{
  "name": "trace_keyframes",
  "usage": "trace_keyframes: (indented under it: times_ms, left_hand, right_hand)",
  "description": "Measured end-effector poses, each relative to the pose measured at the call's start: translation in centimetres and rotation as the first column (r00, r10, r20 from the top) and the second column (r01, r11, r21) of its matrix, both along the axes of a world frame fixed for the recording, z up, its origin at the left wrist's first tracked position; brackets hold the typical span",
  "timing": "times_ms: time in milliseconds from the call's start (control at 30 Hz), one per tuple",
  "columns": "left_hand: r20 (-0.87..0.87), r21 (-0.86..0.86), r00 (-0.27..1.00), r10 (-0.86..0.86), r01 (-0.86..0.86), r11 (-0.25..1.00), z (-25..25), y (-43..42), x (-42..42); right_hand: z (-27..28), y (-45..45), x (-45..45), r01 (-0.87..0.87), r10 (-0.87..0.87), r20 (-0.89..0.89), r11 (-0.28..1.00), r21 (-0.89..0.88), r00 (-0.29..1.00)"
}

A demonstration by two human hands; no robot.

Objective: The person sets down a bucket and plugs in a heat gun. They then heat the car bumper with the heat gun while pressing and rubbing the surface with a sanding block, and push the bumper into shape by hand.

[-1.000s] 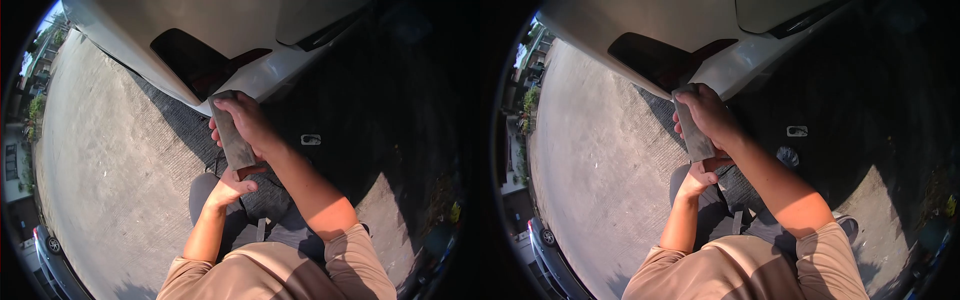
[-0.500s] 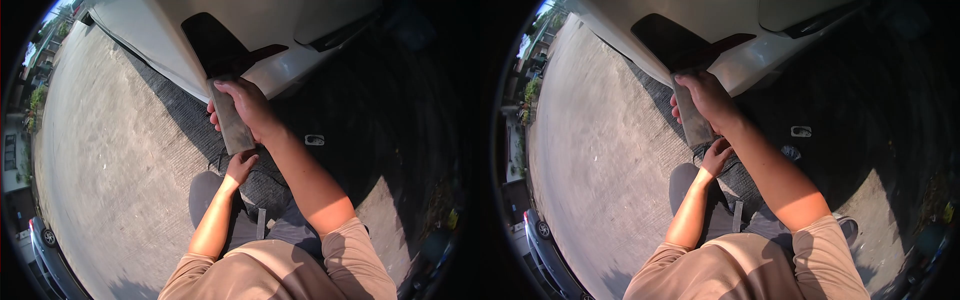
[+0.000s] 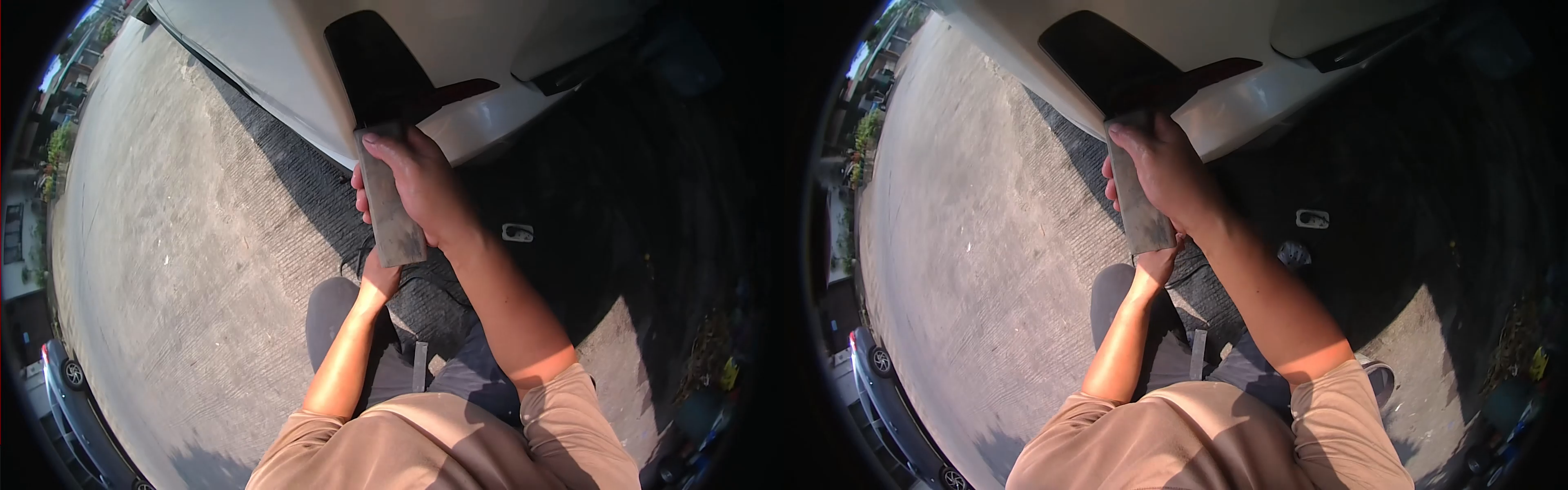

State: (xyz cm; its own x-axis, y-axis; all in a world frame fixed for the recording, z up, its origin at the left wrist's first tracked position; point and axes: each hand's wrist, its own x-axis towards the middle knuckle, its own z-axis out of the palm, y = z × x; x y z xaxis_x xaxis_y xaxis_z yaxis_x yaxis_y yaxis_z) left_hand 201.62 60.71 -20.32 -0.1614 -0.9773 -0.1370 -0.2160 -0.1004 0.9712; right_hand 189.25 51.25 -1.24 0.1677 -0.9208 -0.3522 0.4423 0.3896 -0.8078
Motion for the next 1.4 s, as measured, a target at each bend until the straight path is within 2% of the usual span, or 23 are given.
trace_keyframes:
  times_ms: [100,167,300,400,467,500,567,633,700,833,933,1033,1333,1400]
  left_hand:
    - [0.143,-0.259,0.989,-0.027,0.064,0.964,3.0,-2.3,-0.2]
    - [0.172,-0.321,0.984,-0.05,0.104,0.941,3.6,-3.1,-0.3]
    - [0.062,-0.284,0.997,-0.039,0.055,0.957,3.8,-3.4,-1.0]
    - [0.104,-0.269,0.994,-0.026,0.053,0.962,2.0,-2.3,-1.3]
    - [0.154,-0.105,0.988,-0.035,0.051,0.993,0.1,-0.9,-1.6]
    - [0.165,0.061,0.985,-0.051,0.042,0.997,-0.3,-0.2,-1.9]
    - [0.104,0.174,0.988,-0.116,0.097,0.98,-3.3,0.9,-2.2]
    - [-0.038,0.07,0.976,-0.213,0.215,0.974,-8.3,2.1,-2.3]
    - [-0.067,0.05,0.975,-0.212,0.216,0.975,-7.2,2.7,-3.5]
    - [-0.078,-0.052,0.955,-0.286,0.282,0.958,-6.3,3.0,-4.5]
    - [-0.314,0.207,0.927,-0.207,0.28,0.938,-7.2,3.4,-4.3]
    - [-0.391,0.242,0.915,-0.101,0.208,0.948,-5.3,3.3,-4.8]
    - [-0.253,0.301,0.965,-0.071,0.148,0.942,-3.3,2.9,-2.7]
    - [-0.306,0.302,0.951,-0.041,0.138,0.943,-3.8,2.8,-2.5]
  right_hand:
    - [0.2,-0.2,0.0,-0.001,0.001,0.01,1.0,0.004,1.0]
    - [0.2,-0.4,0.0,-0.012,0.012,0.012,1.0,-0.015,1.0]
    - [0.4,-0.9,0.2,0.004,-0.004,0.008,1.0,0.011,1.0]
    - [0.2,-1.1,0.2,-0.01,0.01,-0.003,1.0,0.01,1.0]
    - [0.1,-1.2,0.2,-0.02,0.02,0.011,1.0,0.0,1.0]
    - [0.1,-1.1,0.1,-0.02,0.02,0.019,1.0,-0.006,1.0]
    - [0.1,-1.0,0.2,-0.003,0.003,-0.008,1.0,-0.005,1.0]
    - [-0.2,-0.6,-0.1,-0.008,0.008,0.005,1.0,-0.01,1.0]
    - [-0.5,-0.2,-0.6,-0.027,0.029,0.055,0.999,-0.037,0.998]
    - [-0.9,2.3,-2.2,-0.066,0.066,0.033,0.998,0.019,0.997]
    - [-1.3,3.0,-2.2,-0.05,0.05,0.015,0.999,0.018,0.999]
    - [-1.5,2.3,-2.1,-0.045,0.045,0.045,0.999,-0.014,0.998]
    - [-2.7,0.4,-0.5,-0.004,0.008,0.103,0.999,-0.036,0.995]
    - [-2.8,0.3,-0.3,0.005,-0.001,0.11,0.999,-0.041,0.994]
